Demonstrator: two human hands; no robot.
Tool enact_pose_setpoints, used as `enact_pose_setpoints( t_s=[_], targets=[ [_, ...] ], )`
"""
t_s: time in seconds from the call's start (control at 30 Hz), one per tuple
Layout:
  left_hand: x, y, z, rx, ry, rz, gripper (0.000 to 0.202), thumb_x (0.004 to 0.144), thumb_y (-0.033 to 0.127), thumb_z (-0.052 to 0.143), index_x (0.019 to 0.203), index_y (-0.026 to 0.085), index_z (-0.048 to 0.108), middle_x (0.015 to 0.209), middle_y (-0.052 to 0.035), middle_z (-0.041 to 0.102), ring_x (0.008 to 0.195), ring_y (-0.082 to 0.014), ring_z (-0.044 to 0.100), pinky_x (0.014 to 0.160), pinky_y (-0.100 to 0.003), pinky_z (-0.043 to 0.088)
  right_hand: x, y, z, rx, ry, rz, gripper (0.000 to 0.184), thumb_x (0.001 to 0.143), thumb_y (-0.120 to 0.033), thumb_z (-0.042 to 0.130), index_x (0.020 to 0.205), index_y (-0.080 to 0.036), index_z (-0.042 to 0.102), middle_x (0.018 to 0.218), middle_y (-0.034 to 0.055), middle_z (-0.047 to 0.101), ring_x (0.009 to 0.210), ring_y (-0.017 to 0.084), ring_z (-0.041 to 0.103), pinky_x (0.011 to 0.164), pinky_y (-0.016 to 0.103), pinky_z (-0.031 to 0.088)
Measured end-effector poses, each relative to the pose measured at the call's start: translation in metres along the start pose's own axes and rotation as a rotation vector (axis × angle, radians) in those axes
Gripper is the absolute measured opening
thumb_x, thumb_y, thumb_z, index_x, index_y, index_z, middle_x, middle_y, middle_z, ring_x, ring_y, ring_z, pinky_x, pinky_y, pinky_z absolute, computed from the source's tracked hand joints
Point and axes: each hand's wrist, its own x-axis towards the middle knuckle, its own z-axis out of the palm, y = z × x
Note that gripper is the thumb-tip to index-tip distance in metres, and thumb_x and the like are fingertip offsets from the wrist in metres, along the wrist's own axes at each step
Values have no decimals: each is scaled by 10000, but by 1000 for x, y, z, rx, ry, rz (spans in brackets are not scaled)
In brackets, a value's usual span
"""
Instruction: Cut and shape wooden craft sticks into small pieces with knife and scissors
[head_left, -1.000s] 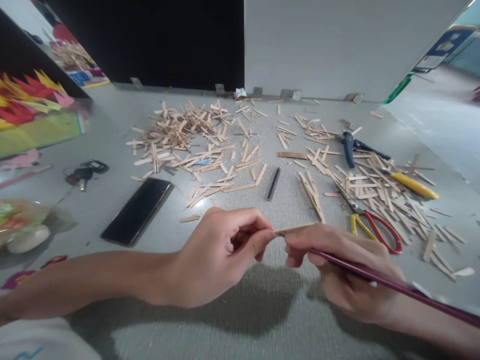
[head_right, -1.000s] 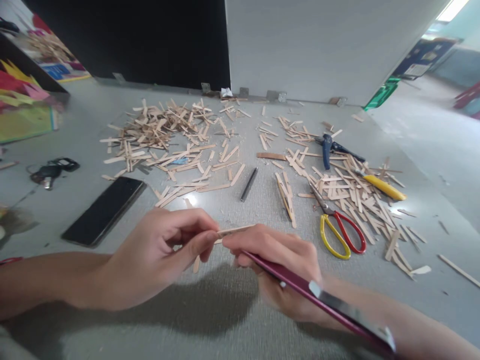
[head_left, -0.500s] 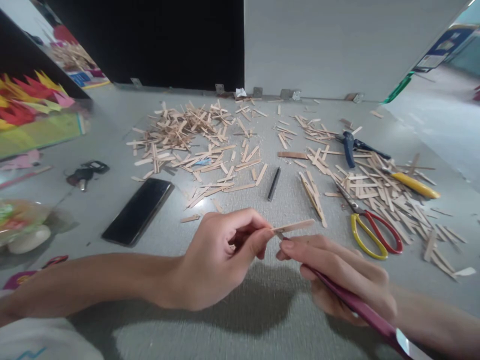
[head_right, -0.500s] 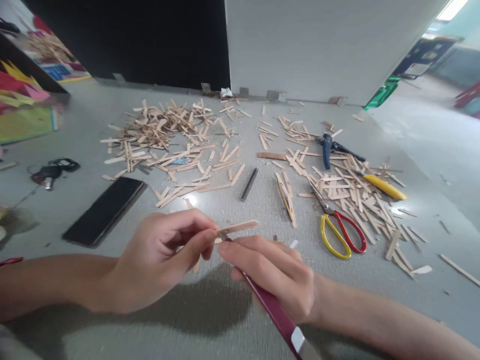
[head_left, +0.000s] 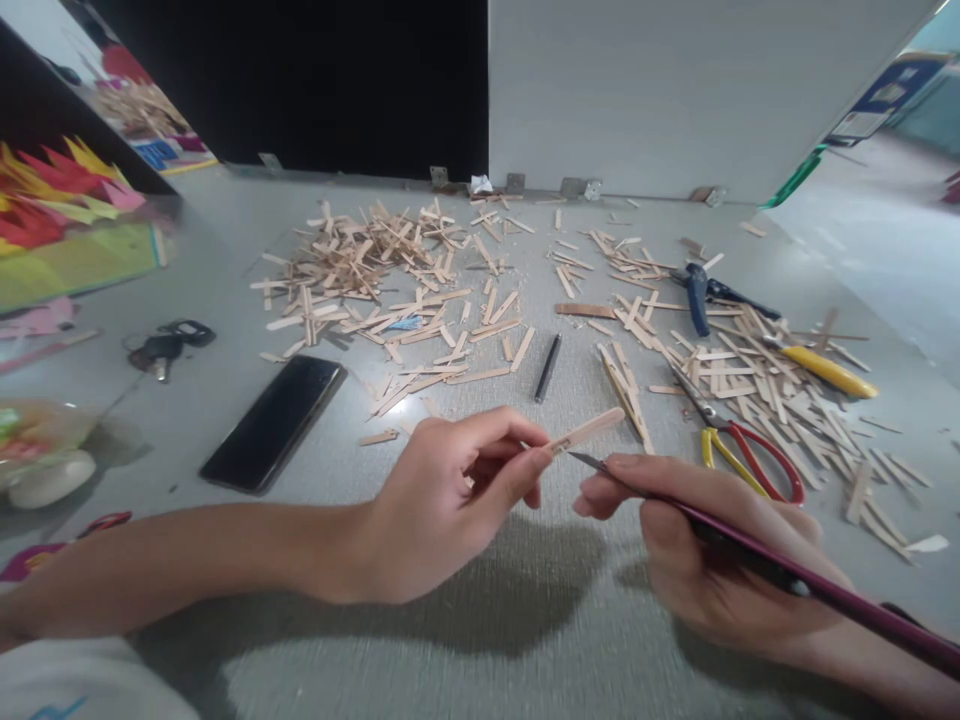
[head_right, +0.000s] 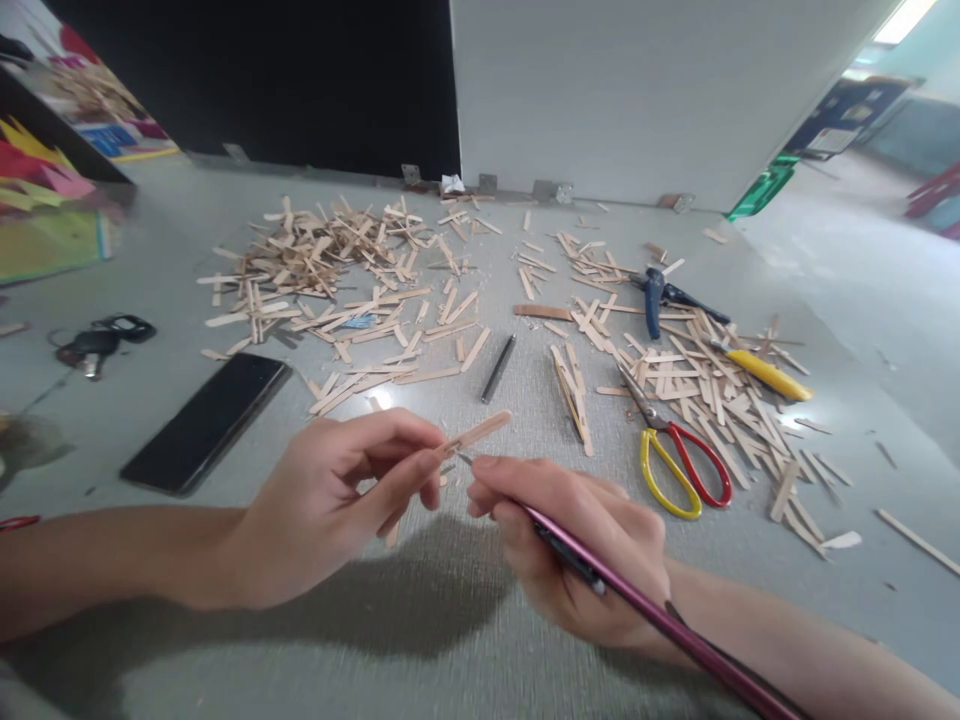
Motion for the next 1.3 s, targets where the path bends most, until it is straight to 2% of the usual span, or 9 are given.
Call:
enact_pose_setpoints(
  t_s=[0.17, 0.33, 0.43, 0.6, 0.8, 0.93, 1.1, 1.3],
  targets=[
    [-2, -1, 1, -28, -32, -5, 164, 1073, 330, 631, 1022, 179, 670, 750, -3, 760, 492, -74, 545, 469, -170, 460, -1, 3, 6, 36, 44, -1, 362, 1077, -131, 585, 1367, -320, 688, 909, -8, 873, 693, 183, 854, 639, 237, 726],
    [-2, -1, 1, -65, -51, -12, 126, 1073, 306, 644, 1051, 182, 645, 789, -19, 778, 520, -79, 580, 490, -173, 479, -2, 1, 4, 31, 11, 42, 377, 1042, -79, 609, 1322, -309, 712, 924, -9, 877, 716, 184, 859, 669, 250, 732],
    [-2, -1, 1, -88, -62, -38, 177, 1081, 355, 657, 1046, 183, 637, 812, -37, 776, 538, -88, 596, 508, -184, 497, 2, 1, 4, 54, 17, 35, 359, 1036, -75, 607, 1301, -290, 717, 898, -9, 872, 695, 175, 851, 643, 236, 721],
    [-3, -2, 1, -174, -106, -93, 262, 1086, 446, 666, 1031, 192, 629, 861, -40, 768, 571, -92, 624, 526, -183, 528, 5, 4, 12, 245, 86, 95, 198, 1121, -180, 578, 1249, -234, 720, 867, 24, 866, 660, 168, 834, 609, 247, 716],
    [0, -1, 0, -272, -151, -159, 274, 1091, 451, 663, 1007, 197, 601, 878, -25, 758, 556, -82, 625, 521, -177, 540, 5, 8, 17, 390, 87, 87, 187, 1154, -246, 586, 1273, -228, 729, 941, 45, 866, 737, 158, 843, 676, 250, 719],
    [0, -3, 0, -231, -152, -155, 259, 1090, 431, 663, 1011, 186, 638, 857, -26, 752, 541, -75, 603, 501, -164, 493, 6, 8, 14, 367, 56, 72, 175, 1151, -257, 594, 1239, -240, 744, 906, 31, 853, 734, 153, 835, 679, 239, 709],
    [0, -4, -1, -154, -151, -152, 262, 1096, 424, 625, 1044, 171, 669, 841, -32, 745, 533, -78, 586, 495, -172, 472, 5, 6, 16, 410, 94, 167, 168, 1163, -275, 571, 1219, -230, 723, 858, 12, 835, 678, 144, 820, 641, 229, 697],
    [2, -3, -1, -97, -143, -109, 218, 1072, 345, 641, 1008, 146, 705, 836, -29, 740, 547, -71, 589, 514, -166, 489, 9, 4, 18, 458, 137, 289, 188, 1156, -327, 595, 1120, -216, 743, 781, 5, 802, 587, 140, 782, 544, 220, 669]
  ],
)
